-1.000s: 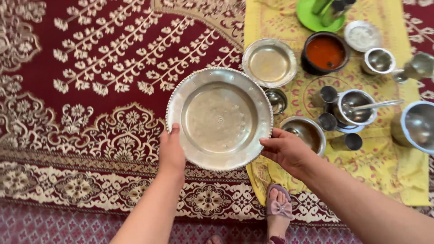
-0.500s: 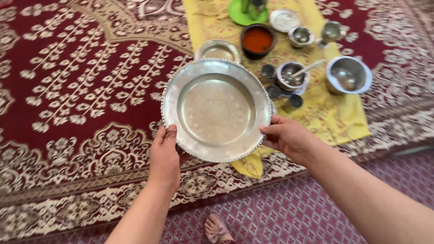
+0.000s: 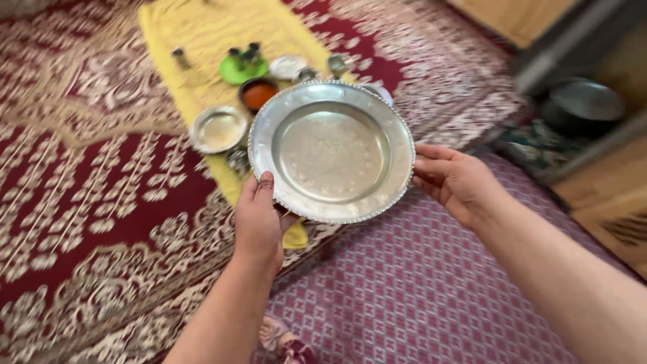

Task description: Clearing used dishes and utensils from a floor-level dining area to a kitchen counter.

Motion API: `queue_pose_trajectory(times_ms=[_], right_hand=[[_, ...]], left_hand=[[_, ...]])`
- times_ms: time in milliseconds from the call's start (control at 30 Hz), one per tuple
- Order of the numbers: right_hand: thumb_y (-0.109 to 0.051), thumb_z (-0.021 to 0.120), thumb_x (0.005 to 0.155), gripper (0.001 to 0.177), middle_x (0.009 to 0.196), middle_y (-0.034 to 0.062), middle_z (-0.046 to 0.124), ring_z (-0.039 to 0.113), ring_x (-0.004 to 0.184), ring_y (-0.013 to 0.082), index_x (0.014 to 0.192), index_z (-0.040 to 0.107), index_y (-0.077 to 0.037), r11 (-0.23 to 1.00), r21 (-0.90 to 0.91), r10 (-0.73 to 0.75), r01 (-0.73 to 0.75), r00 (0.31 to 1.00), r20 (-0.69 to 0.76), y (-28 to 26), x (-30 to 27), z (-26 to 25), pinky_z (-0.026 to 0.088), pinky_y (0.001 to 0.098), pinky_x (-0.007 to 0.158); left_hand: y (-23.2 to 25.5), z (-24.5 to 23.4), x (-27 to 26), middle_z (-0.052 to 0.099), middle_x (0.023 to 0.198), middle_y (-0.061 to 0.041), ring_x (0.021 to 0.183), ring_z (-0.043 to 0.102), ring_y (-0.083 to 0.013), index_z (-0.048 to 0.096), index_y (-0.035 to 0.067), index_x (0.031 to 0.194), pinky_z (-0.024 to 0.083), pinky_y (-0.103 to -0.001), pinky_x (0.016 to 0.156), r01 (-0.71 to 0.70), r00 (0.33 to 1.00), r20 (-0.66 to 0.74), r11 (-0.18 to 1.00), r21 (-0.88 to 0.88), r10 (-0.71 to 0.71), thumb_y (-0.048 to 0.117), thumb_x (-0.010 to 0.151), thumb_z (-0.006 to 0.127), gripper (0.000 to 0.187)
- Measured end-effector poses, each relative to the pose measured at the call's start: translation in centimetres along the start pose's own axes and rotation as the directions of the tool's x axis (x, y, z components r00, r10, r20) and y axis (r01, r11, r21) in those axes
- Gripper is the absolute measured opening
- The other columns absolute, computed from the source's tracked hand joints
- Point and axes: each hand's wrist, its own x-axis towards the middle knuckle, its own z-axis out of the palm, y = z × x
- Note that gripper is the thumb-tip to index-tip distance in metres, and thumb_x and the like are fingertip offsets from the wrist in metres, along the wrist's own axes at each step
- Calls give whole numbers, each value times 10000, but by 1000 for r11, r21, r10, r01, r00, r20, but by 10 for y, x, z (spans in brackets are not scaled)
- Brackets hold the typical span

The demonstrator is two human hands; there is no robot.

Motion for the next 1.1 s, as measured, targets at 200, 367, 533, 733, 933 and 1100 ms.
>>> queue_pose_trajectory(times_ms=[200, 367, 533, 733, 933, 1100], right_hand=[[-77, 683, 924, 298, 976, 53, 703, 661, 832, 160, 1218, 667, -36, 991, -51, -133, 125, 967, -216, -78, -92, -112, 551, 324, 786], [-82, 683, 926, 220, 943, 33, 691, 664, 833, 144, 1142, 674, -42, 965, -3, -242, 261, 887, -393, -140, -189, -176, 592, 331, 848], [-217, 616, 998, 179, 990, -4, 711, 649, 872, 130, 1090, 673, -75, 949, -109, -311, 297, 817, -485, -165, -256, -234, 527, 338, 834], [-244, 606, 964, 228, 1024, 27, 733, 677, 907, 164, 1083, 701, -74, 935, -30, -277, 352, 678, -681, -179, -302, -302, 525, 375, 833], [-232, 611, 946, 209, 1016, 21, 741, 682, 922, 156, 1056, 713, -85, 917, 2, -245, 398, 570, -784, -180, -344, -337, 530, 377, 851], [-226, 604, 958, 162, 956, -3, 715, 666, 940, 144, 1006, 694, -99, 888, 95, -128, 450, 441, -888, -161, -374, -383, 529, 355, 858]], left_hand=[[3, 115, -42, 687, 1148, -52, 948, 662, -206, 614, 122, 1247, 574, -433, 760, 75, 945, 312, 993, 94, -101, 247, 1028, 513, 271], [5, 218, -95, 687, 1168, -47, 994, 676, -224, 595, 132, 1256, 596, -454, 776, 124, 830, 531, 985, 121, -170, 229, 1003, 544, 276], [-2, 301, -132, 702, 1144, -42, 968, 683, -235, 598, 221, 1286, 577, -430, 782, 215, 712, 612, 936, 278, -345, 268, 991, 503, 314], [-33, 378, -146, 719, 1130, -25, 935, 696, -172, 631, 161, 1276, 596, -425, 811, 215, 535, 758, 928, 306, -374, 238, 989, 518, 318], [-70, 453, -164, 720, 1041, -31, 846, 670, -152, 654, 104, 1235, 586, -358, 748, 188, 463, 725, 856, 482, -510, 241, 992, 544, 300], [-134, 507, -187, 694, 1017, -50, 773, 588, -147, 692, 125, 1271, 450, -332, 657, 165, 339, 769, 839, 518, -542, 226, 1004, 584, 306]])
